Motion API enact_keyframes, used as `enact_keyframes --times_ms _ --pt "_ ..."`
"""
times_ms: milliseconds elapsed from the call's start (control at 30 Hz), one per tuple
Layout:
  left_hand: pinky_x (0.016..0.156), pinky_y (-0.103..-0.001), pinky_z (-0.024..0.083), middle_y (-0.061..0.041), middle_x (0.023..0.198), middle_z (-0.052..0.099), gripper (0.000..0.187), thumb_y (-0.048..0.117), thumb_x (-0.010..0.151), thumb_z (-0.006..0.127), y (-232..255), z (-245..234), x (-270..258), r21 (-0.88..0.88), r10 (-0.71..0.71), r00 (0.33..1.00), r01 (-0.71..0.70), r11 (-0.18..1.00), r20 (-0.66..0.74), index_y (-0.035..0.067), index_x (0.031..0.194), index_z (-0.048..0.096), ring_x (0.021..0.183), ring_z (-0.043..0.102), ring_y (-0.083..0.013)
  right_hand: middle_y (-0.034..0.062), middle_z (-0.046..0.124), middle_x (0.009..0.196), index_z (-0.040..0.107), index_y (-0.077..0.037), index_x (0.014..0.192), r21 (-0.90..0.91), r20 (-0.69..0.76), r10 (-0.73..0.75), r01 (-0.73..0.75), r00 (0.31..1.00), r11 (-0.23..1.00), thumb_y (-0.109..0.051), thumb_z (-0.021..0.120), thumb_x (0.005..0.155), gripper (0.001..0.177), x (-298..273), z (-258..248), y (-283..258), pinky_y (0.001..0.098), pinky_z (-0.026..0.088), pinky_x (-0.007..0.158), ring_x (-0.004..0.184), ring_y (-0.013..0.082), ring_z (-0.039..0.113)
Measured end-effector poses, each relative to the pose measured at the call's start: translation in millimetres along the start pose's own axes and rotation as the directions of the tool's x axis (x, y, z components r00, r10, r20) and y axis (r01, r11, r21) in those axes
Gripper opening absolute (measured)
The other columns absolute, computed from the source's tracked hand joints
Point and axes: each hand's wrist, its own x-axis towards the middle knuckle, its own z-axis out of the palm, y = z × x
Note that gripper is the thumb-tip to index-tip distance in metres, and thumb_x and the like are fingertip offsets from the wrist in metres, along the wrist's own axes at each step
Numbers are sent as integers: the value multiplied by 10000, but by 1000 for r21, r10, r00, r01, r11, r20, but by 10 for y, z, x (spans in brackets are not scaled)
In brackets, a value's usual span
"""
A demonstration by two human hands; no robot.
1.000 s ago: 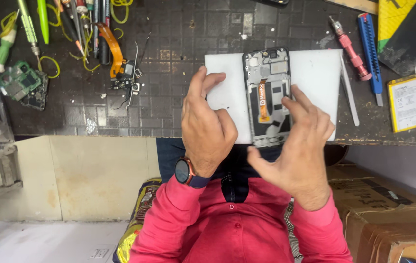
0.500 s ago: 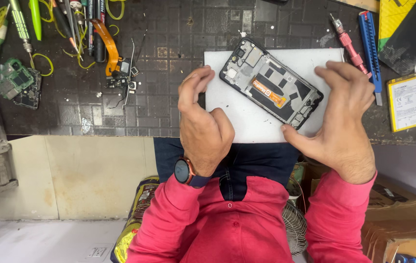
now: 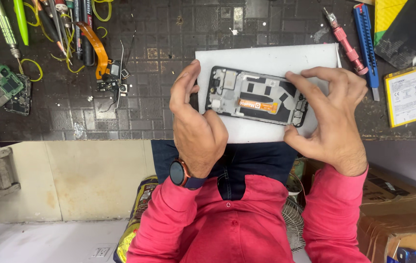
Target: The person disassembles a smartphone, removes the motherboard, applies adhesive to the phone frame, and reattaches a ribbon cable using tweezers. The work is performed on a cluttered workbench with various tools visible.
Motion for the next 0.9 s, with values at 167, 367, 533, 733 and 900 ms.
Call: enact_keyframes --times_ms 167,367,533,733,900 --pt "1186 -424 451 -276 1499 472 744 -129 843 455 39 -21 6 -30 -14 1000 14 999 4 -43 1543 219 1401 545 -379 111 506 1422 613 -118 1433 10 -11 -1 1 1000 1000 -245 691 631 816 11 3 -21 531 223 1205 1325 381 352" --pt "1150 -409 464 -260 1501 453 621 -10 1002 569 48 -13 6 -1 -3 1000 3 1000 -3 -54 1519 227 1357 557 -360 117 501 1420 607 -109 1437 22 -46 -7 8 999 1000 -243 688 652 800 -7 10 -41 510 236 1222 1339 378 364" --pt "1111 -392 480 -231 1474 470 577 20 1017 619 67 -63 15 -56 15 999 -17 998 -44 -28 1481 280 1329 534 -345 113 510 1416 611 -107 1429 17 -51 -7 8 999 1000 -233 690 657 786 -22 14 -55 505 241 1220 1334 367 368" --pt "985 -370 485 -180 1359 572 412 7 952 677 41 -524 2 234 -43 966 105 967 -255 0 1329 509 1222 574 -323 105 513 1411 616 -112 1435 9 -63 -5 6 998 1000 -225 694 681 766 -23 22 -68 497 245 1224 1334 362 366" --pt "1115 -442 426 -177 1285 525 306 6 973 705 -193 -993 83 481 -15 945 179 858 -326 -9 1245 564 1261 532 -340 106 512 1406 616 -110 1423 5 -67 -5 6 998 1000 -223 696 663 772 -22 21 -69 500 244 1220 1327 364 365"
